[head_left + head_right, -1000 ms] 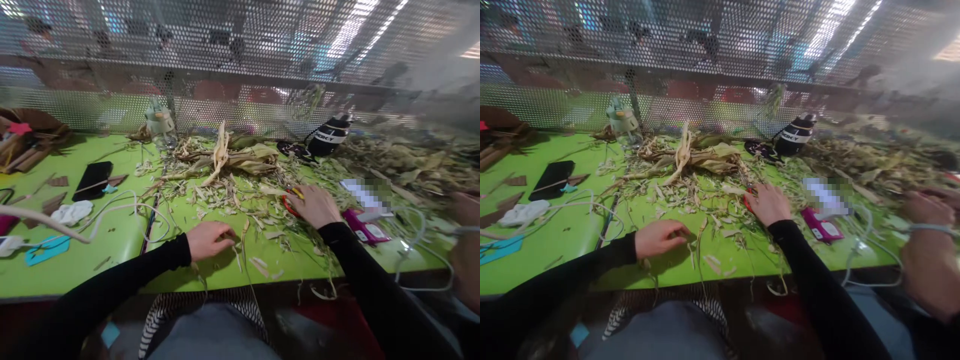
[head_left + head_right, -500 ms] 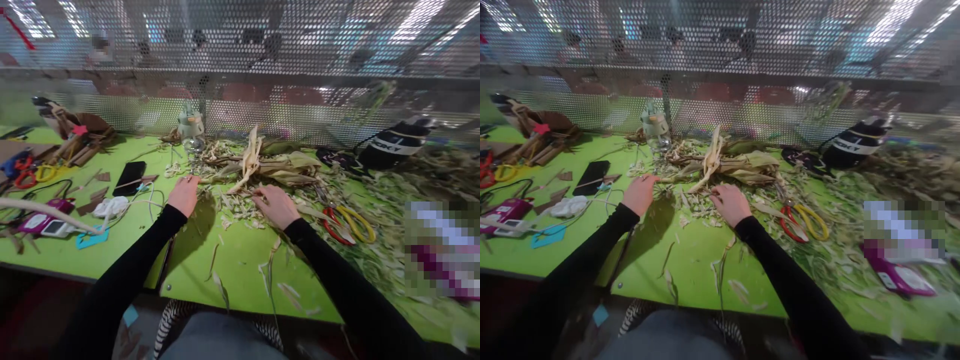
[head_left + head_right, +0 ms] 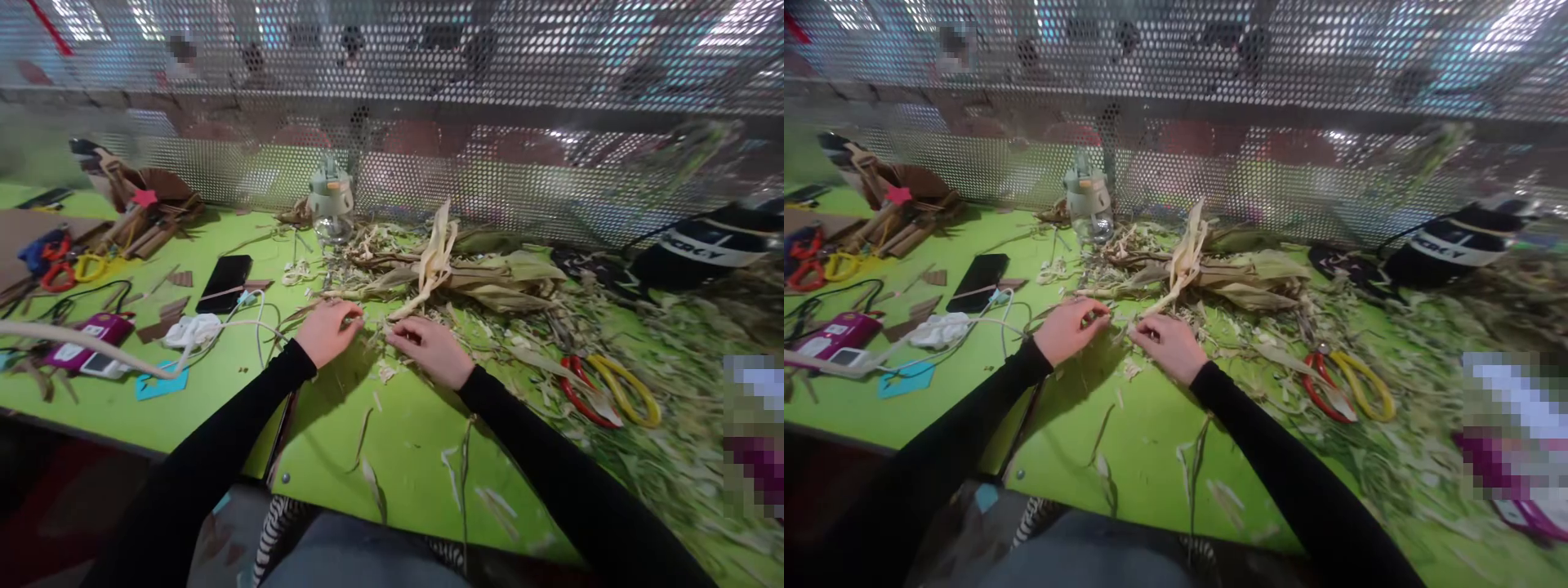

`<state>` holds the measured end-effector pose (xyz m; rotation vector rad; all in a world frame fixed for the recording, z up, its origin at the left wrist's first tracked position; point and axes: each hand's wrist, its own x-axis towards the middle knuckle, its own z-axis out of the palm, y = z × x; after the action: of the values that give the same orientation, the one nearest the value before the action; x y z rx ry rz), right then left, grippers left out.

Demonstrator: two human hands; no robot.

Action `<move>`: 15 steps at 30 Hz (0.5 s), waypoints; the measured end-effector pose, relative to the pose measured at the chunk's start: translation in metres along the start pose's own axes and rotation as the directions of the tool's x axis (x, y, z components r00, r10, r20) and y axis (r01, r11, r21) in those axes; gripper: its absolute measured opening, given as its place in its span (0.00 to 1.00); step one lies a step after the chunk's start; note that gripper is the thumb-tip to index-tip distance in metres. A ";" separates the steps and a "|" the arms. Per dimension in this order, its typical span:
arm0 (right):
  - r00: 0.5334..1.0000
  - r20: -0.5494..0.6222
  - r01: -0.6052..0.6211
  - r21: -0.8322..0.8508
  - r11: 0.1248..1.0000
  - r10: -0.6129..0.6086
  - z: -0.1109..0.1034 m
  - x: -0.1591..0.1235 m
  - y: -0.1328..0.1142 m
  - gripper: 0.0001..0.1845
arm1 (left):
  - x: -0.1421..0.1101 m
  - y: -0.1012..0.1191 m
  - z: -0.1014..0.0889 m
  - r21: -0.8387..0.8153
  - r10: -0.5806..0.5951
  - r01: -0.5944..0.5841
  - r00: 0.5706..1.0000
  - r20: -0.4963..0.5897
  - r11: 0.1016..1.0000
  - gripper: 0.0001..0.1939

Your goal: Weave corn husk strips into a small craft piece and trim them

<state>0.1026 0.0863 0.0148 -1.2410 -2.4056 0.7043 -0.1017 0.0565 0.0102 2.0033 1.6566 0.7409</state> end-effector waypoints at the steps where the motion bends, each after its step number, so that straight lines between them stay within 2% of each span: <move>1: 1.000 0.012 0.012 0.050 0.999 -0.013 -0.003 -0.002 0.000 0.18 | -0.002 0.003 0.001 -0.107 0.006 0.000 0.998 0.058 0.994 0.18; 3: 0.997 0.060 0.033 0.157 0.987 -0.043 -0.008 -0.007 0.000 0.19 | -0.006 0.008 0.004 -0.295 0.047 0.004 0.985 0.164 0.955 0.24; 5: 0.996 0.088 0.017 0.198 0.980 -0.035 -0.008 -0.015 -0.004 0.20 | -0.007 0.010 0.003 -0.401 0.075 0.016 0.975 0.208 0.916 0.21; 8: 1.000 0.017 -0.012 0.032 0.999 0.011 0.010 -0.038 -0.022 0.24 | -0.005 0.006 -0.004 -0.425 -0.015 0.066 0.993 0.121 0.903 0.14; 9: 0.998 0.046 0.050 -0.054 0.997 -0.047 0.022 -0.049 -0.031 0.26 | -0.005 0.004 -0.007 -0.422 -0.069 0.087 0.996 0.058 0.902 0.15; 10: 0.982 0.113 0.163 -0.104 0.981 -0.151 0.034 -0.060 -0.040 0.30 | -0.004 0.001 -0.010 -0.424 -0.109 0.099 0.994 -0.001 0.900 0.16; 11: 0.937 0.214 0.303 -0.108 0.947 -0.275 0.046 -0.071 -0.049 0.33 | -0.003 -0.001 -0.012 -0.426 -0.134 0.104 0.990 -0.039 0.899 0.17; 12: 0.868 0.296 0.440 -0.084 0.894 -0.399 0.057 -0.080 -0.055 0.37 | -0.003 -0.002 -0.014 -0.424 -0.141 0.108 0.989 -0.047 0.899 0.17; 13: 0.832 0.314 0.507 -0.095 0.857 -0.457 0.066 -0.086 -0.060 0.40 | -0.003 -0.002 -0.014 -0.408 -0.140 0.112 0.989 -0.039 0.906 0.17; 15: 0.814 0.313 0.559 -0.193 0.806 -0.489 0.074 -0.086 -0.057 0.39 | -0.004 -0.001 -0.013 -0.339 -0.127 0.116 0.992 -0.010 0.934 0.16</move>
<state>0.0758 -0.0334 -0.0193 -0.5107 -2.9477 0.3701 -0.1111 0.0529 0.0190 1.6433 1.5333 0.9441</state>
